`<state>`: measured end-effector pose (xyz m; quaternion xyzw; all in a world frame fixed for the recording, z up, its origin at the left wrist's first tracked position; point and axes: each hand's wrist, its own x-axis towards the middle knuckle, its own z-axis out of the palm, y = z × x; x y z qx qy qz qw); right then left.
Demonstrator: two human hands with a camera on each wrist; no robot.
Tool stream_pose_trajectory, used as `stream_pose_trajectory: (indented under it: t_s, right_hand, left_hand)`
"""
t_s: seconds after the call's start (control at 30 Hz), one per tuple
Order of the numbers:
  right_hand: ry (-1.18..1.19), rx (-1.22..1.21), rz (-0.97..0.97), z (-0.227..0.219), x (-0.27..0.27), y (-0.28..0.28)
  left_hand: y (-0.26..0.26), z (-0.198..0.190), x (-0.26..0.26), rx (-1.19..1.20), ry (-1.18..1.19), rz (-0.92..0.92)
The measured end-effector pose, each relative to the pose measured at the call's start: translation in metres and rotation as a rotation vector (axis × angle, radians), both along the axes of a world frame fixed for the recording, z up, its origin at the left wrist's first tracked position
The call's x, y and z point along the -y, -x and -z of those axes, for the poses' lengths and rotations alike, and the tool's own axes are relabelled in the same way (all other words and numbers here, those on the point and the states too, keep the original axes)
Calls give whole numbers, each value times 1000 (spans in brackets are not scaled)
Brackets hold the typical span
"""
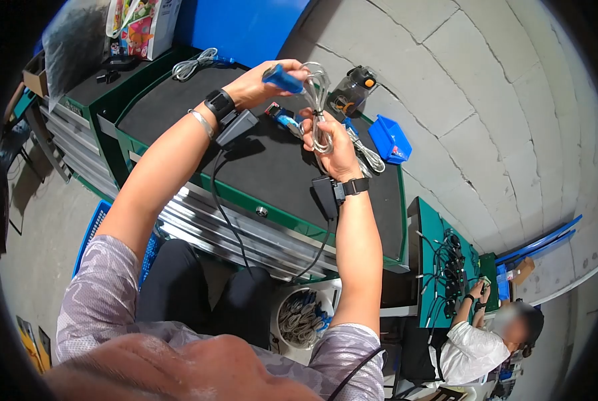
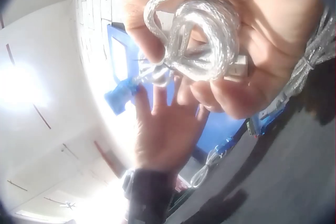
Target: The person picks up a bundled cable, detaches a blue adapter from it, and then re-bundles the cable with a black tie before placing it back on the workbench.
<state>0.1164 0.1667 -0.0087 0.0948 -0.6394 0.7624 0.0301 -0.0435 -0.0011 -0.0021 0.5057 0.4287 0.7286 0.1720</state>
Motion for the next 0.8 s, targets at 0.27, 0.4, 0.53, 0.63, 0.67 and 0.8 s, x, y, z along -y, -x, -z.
stream_pose_trajectory:
  t_s: [0.27,0.4,0.53,0.63,0.67,0.8]
  right_hand:
    - [-21,-59,59,-6,-12,-3]
    - [154,133,-146,-2,-13,-1]
    - [167,111,-158,2,-13,2]
    - [99,57,-62,0,-11,0]
    - [41,18,-2,-2,-9,-2]
    - [-65,-28,85,-7,-5,-5]
  left_hand:
    - [-12,-15,15,-332,145,-58]
    - [-5,-9,11,-341,85,-102]
    - [-6,-13,13,-259,157,-85]
    - [-5,-14,10,-205,115,-14]
    - [-6,-13,9,-206,116,-14]
    - [-7,-11,10,-213,134,33]
